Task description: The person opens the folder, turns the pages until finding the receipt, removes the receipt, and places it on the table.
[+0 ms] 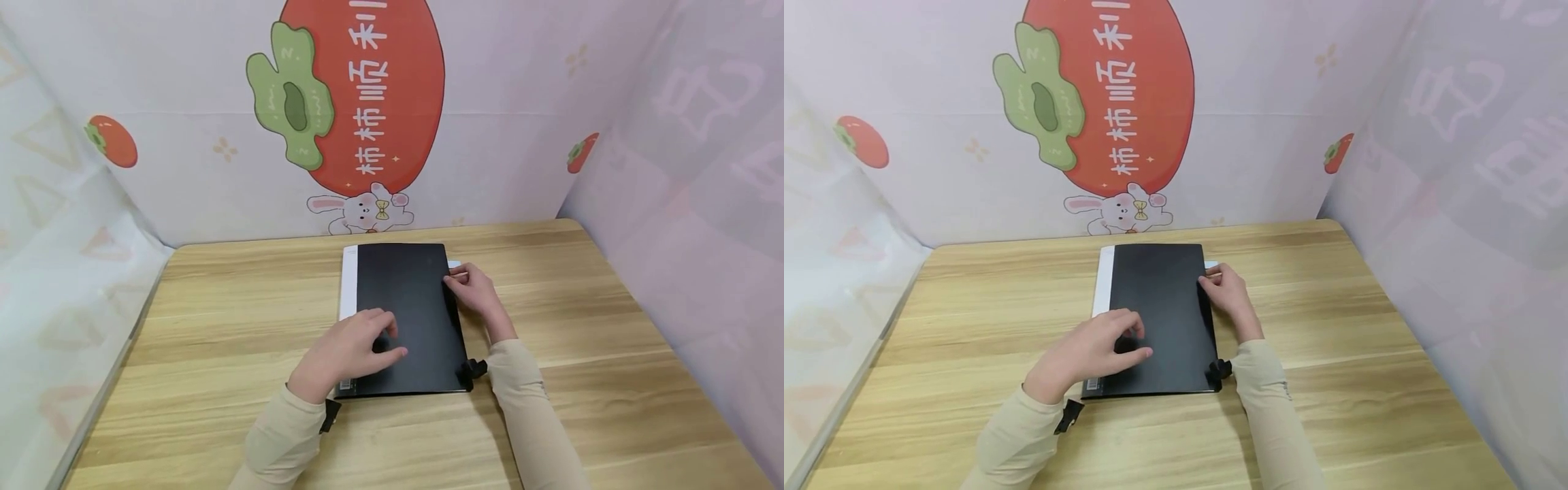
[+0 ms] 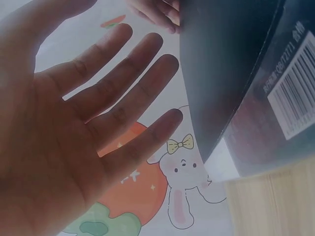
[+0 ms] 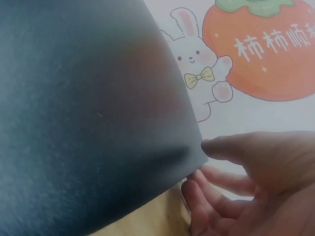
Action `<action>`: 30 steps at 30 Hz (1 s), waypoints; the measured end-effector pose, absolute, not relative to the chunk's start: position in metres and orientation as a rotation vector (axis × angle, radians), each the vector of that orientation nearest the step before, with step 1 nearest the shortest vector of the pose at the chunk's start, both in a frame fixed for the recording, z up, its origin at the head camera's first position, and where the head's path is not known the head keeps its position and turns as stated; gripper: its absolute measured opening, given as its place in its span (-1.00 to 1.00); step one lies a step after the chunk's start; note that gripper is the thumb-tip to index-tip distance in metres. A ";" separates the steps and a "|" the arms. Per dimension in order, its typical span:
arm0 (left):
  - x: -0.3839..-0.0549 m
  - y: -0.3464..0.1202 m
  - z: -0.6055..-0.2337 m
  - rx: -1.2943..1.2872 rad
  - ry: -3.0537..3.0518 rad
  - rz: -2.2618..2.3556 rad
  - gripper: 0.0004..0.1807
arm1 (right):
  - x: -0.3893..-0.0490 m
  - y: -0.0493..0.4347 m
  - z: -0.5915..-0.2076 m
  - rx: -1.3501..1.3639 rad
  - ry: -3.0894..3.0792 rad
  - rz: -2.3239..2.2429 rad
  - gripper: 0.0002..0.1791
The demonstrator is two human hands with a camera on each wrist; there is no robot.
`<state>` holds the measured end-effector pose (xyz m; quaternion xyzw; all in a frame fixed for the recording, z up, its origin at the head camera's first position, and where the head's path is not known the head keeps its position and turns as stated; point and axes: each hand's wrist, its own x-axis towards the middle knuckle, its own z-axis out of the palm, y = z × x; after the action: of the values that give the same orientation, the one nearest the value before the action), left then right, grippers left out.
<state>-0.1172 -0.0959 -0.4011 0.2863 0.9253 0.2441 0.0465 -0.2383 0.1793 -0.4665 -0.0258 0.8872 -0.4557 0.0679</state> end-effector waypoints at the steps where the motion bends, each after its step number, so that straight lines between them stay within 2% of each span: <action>1: -0.117 -0.096 -0.401 0.872 2.824 0.741 -0.71 | -0.238 0.179 -0.466 -0.076 2.666 -1.379 -0.55; 12: -0.118 -0.098 -0.396 0.904 2.863 0.787 -0.70 | -0.235 0.185 -0.450 -0.048 2.539 -1.544 -0.51; 24: -0.117 -0.107 -0.382 0.973 2.988 0.874 -0.67 | -0.225 0.187 -0.414 -0.262 2.432 -1.736 -0.48; 30: -0.117 -0.113 -0.377 0.982 3.063 0.890 -0.67 | -0.216 0.188 -0.398 -0.359 2.345 -1.752 -0.40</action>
<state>-0.1166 -0.1134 -0.3771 0.2928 0.9134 0.2654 -0.0976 -0.2160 0.1878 -0.3981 -0.1213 0.7914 -0.5914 0.0958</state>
